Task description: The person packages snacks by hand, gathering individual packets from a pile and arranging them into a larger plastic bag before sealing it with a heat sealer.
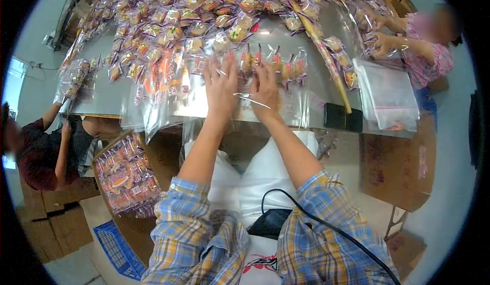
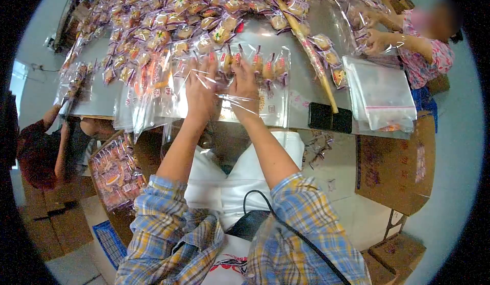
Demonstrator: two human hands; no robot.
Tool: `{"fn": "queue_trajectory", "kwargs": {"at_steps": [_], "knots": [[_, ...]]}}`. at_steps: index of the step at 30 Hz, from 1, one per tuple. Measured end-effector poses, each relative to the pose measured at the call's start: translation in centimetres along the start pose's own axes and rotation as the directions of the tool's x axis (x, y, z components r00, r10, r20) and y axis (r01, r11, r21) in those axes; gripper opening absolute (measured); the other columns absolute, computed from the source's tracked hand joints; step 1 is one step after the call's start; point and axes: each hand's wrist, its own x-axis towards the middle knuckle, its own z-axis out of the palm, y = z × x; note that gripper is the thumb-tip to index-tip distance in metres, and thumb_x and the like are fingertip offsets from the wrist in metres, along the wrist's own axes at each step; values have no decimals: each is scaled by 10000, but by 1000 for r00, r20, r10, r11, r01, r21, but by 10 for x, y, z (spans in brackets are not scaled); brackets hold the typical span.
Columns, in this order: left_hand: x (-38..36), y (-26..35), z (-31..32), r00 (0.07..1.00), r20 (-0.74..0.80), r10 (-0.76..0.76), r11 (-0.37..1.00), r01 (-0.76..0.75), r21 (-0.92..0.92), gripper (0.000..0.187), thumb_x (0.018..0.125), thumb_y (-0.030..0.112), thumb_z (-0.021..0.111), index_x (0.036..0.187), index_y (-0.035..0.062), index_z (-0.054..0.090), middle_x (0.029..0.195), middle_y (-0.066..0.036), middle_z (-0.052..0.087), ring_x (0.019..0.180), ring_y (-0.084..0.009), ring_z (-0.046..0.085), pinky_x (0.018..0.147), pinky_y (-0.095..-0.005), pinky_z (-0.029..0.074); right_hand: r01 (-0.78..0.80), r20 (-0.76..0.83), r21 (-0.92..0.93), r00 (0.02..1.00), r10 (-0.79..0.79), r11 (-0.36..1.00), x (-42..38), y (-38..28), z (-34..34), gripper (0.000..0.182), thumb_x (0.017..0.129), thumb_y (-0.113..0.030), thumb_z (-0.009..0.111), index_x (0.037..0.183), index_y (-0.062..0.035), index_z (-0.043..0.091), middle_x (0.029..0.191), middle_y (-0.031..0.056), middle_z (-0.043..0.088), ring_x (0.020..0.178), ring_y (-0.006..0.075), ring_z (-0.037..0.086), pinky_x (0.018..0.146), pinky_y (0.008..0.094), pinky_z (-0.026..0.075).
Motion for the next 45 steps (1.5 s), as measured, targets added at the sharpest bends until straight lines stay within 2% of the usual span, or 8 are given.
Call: {"fn": "queue_trajectory", "kwargs": {"at_steps": [5, 11, 19, 22, 26, 31, 34, 45], "knots": [[-21, 43, -13, 899, -89, -428, 865, 380, -327, 610, 871, 33, 692, 1431, -84, 480, 1359, -264, 521, 1294, -450, 481, 1092, -522, 401, 11, 41, 23, 999, -12, 1000, -2, 4, 2, 518, 942, -8, 596, 1455, -55, 549, 1518, 209, 499, 1387, 411, 521, 1101, 467, 490], [-2, 52, -27, 432, 108, -895, 228, 652, -723, 597, 935, 124, 727, 1411, -102, 446, 1224, -207, 569, 1092, -320, 612, 951, -412, 508, -53, 103, 92, 994, 44, 994, -2, 12, 3, 575, 904, 14, 589, 1473, -39, 537, 1539, 213, 490, 1407, 398, 509, 1124, 454, 478], [-3, 40, 8, 474, 256, -842, -21, 445, -895, 620, 985, 66, 681, 1515, -95, 401, 1386, -215, 595, 1247, -254, 630, 1017, -355, 519, -179, 158, 194, 976, 149, 965, 2, -4, -9, 556, 892, 6, 573, 1447, -30, 569, 1541, 206, 493, 1419, 391, 496, 1151, 441, 448], [-4, 22, 28, 580, 194, -791, 243, 589, -771, 648, 989, 55, 667, 1539, -99, 362, 1404, -224, 599, 1256, -242, 627, 1039, -348, 502, -113, 116, 149, 989, 96, 982, 2, 1, -5, 550, 896, 8, 571, 1445, -27, 570, 1537, 208, 491, 1429, 391, 484, 1162, 443, 441], [-2, 22, 29, 657, 273, -703, 221, 566, -794, 681, 984, 44, 650, 1560, -102, 318, 1453, -222, 581, 1245, -229, 626, 1055, -338, 486, -3, 36, 16, 999, 3, 1000, -1, 5, -2, 526, 908, 32, 565, 1426, -54, 590, 1540, 189, 521, 1407, 364, 534, 1094, 418, 497], [15, 27, 9, 246, 438, -865, -256, 534, -806, 915, 962, 118, 724, 1647, 13, 127, 1265, -159, 622, 1001, -191, 643, 854, -332, 537, -127, 127, 173, 986, 106, 977, 0, 3, -8, 533, 901, 18, 586, 1431, -39, 602, 1546, 180, 488, 1450, 358, 477, 1151, 421, 454], [31, 17, 4, 296, 456, -839, -203, 607, -768, 876, 969, 202, 696, 1612, 9, 134, 1265, -163, 598, 953, -209, 618, 713, -356, 550, -57, 89, 125, 995, 46, 991, -1, 4, -6, 537, 886, 24, 602, 1419, -39, 621, 1564, 172, 473, 1442, 356, 492, 1123, 416, 481], [30, 9, 22, 241, 362, -901, -185, 542, -820, 657, 1013, 224, 685, 1518, 76, 293, 1251, -212, 603, 1079, -243, 627, 903, -394, 525, -300, 182, 231, 948, 262, 926, 6, -6, -13, 315, 996, -48, 606, 1299, -20, 689, 1503, 184, 542, 1312, 344, 603, 1058, 397, 509]]}}
